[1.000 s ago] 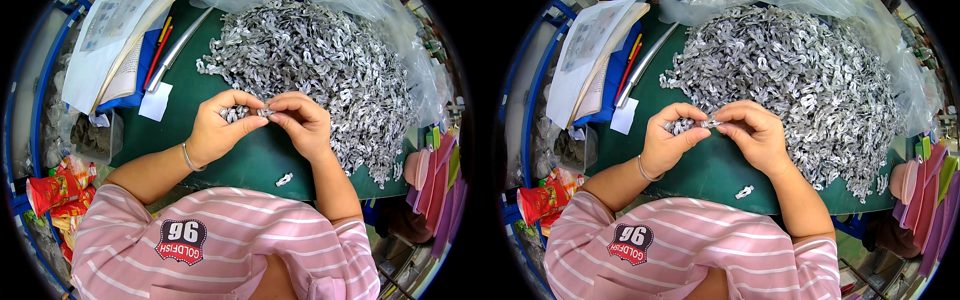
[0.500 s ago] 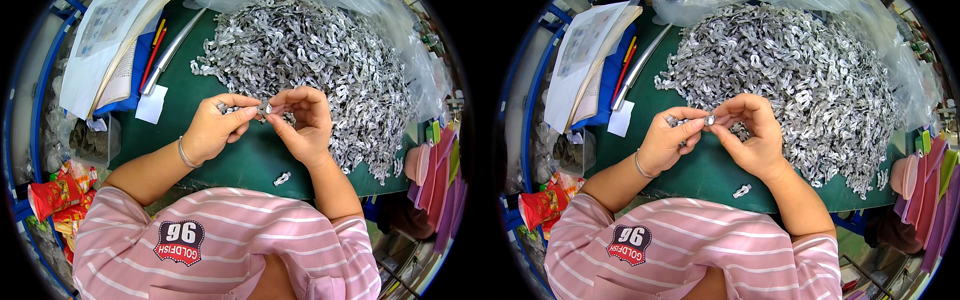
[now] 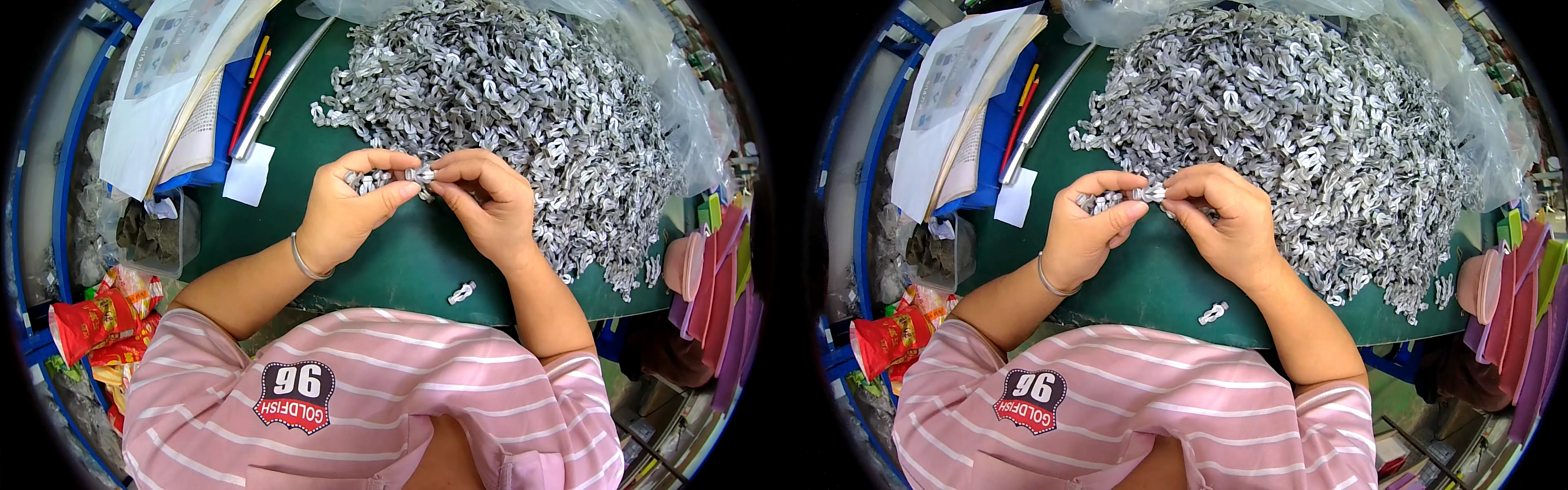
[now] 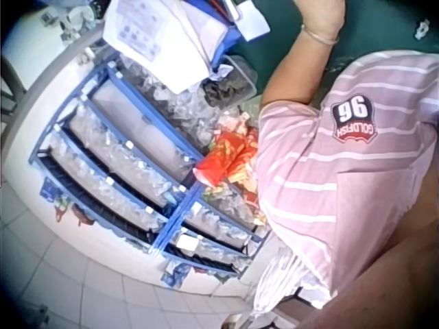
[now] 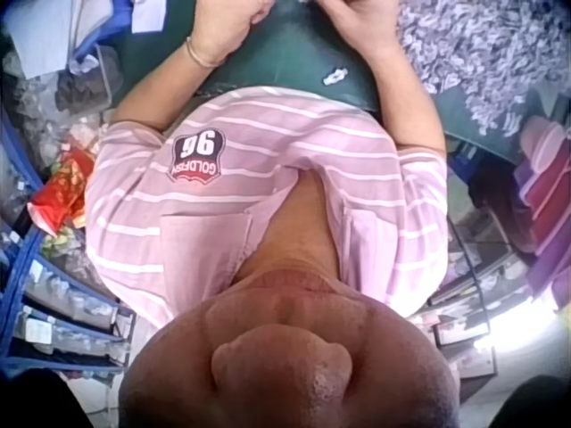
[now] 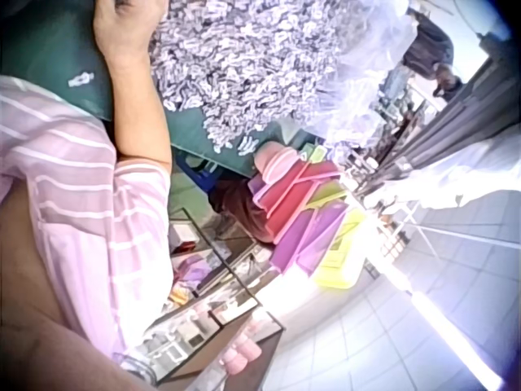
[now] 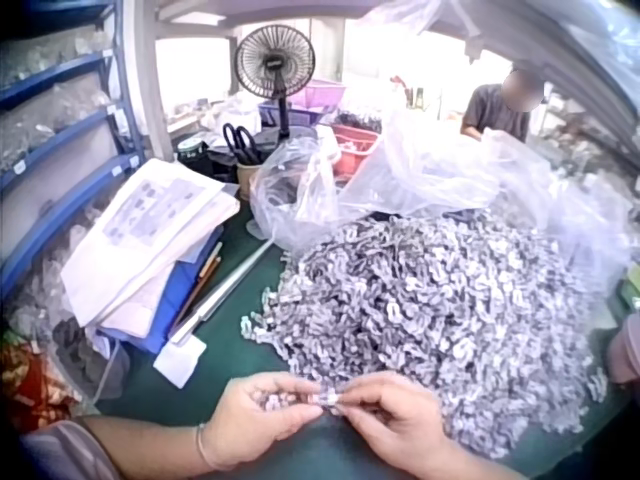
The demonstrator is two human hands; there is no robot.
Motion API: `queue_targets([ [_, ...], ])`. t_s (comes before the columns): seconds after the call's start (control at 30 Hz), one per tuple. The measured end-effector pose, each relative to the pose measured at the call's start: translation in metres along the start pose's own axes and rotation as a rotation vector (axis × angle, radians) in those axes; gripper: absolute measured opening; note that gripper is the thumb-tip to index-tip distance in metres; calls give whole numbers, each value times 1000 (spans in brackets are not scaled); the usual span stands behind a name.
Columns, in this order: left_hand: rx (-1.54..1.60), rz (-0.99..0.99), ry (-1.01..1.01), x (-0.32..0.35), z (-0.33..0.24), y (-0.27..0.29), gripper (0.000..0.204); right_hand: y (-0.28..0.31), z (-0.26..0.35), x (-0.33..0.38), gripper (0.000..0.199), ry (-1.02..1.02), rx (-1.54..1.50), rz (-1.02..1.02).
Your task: The person picks up and joins small metallic and plastic components by hand at a workstation, handling several items one at a time from a large pile.
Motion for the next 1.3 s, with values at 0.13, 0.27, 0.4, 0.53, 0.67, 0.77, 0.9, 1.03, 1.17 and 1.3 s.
queue_targets([
  [0.13, -130, 26, -99, 0, -6, -1, 18, -1, -1, 1, 12, 24, 6, 3],
  [0.27, -244, 44, -213, 0, -13, -2, 18, -1, 0, 1, 12, 40, 15, 11],
  [0.4, -357, 87, -339, 3, -21, -7, 18, -3, 3, 1, 11, 43, 52, 47],
  [0.53, -272, 92, -312, 1, -17, -4, 14, -3, 5, 1, 12, 60, 97, 49],
  [0.67, 311, 38, 42, -6, 1, 7, 9, 31, 8, -5, 9, 66, 361, -247],
  [0.77, 545, 39, 146, -14, 10, 7, 15, 21, 16, -9, 14, 170, 506, -174],
  [0.9, 655, 37, 249, -15, 12, 9, 22, -10, 19, -8, 11, 185, 882, -49],
  [1.03, 372, 33, 182, -15, 10, 11, 15, -16, 10, -9, 6, 203, 980, -16],
  [1.17, 17, -48, 153, -10, 9, 8, 15, -5, 22, -4, 11, 371, 739, -161],
  [1.3, -115, -19, 155, -8, 8, 6, 19, -5, 20, 0, 17, 265, 300, -61],
])
Point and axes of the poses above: each hand's wrist, its own x-axis away from the middle knuckle, its own y-axis out of the back of the hand, z = x × y, the point moved 7 cm from there along -x, towards the middle knuckle, and after that the axes turned 6 degrees about x, right-handed, at the moved point
